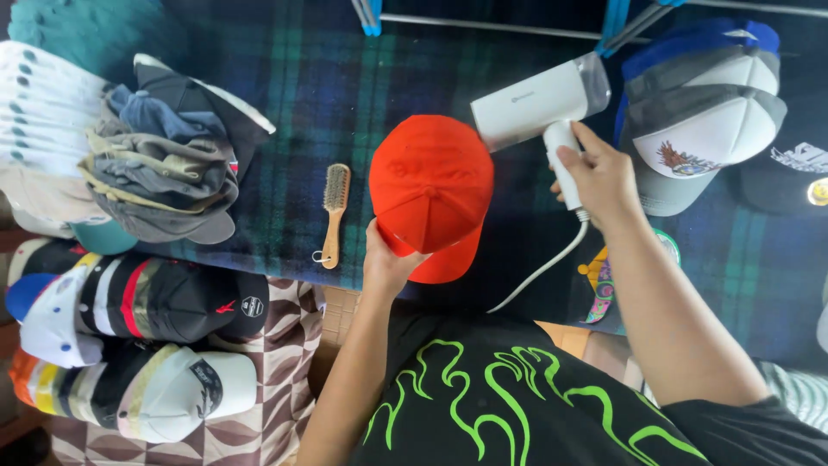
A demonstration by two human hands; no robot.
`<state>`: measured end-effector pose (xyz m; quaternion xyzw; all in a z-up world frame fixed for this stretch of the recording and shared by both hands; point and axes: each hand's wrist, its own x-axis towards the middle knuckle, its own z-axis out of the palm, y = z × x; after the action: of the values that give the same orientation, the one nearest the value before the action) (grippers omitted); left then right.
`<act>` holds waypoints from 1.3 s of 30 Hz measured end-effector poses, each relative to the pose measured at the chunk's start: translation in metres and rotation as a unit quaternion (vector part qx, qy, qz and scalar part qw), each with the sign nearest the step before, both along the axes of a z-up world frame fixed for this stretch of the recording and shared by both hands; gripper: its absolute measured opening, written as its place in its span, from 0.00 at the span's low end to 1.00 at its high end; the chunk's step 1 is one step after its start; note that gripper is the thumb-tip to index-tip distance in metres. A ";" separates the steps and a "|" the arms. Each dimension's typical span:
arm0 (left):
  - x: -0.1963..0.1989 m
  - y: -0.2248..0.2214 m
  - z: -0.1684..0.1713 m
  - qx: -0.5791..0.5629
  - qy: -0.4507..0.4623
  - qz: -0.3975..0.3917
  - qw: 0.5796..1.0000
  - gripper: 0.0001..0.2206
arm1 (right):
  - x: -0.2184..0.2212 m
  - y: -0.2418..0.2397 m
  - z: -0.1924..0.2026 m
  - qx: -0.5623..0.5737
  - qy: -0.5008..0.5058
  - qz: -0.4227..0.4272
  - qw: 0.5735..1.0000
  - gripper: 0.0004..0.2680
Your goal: The person is cleaning and steaming various baseball caps using a brush and a hair dryer to maintain their shape and cleanliness.
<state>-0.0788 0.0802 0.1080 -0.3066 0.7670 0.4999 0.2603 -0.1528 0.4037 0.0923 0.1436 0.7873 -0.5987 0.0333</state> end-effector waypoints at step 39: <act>0.002 0.006 0.001 -0.039 0.005 -0.054 0.998 0.53 | 0.115 -0.027 0.033 -0.060 0.005 -0.093 0.994 0.17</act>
<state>-0.0765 0.0859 0.1086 -0.2721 0.8026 0.4566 0.2706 -0.0376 0.3771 0.1253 0.2110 0.7334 -0.6459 -0.0185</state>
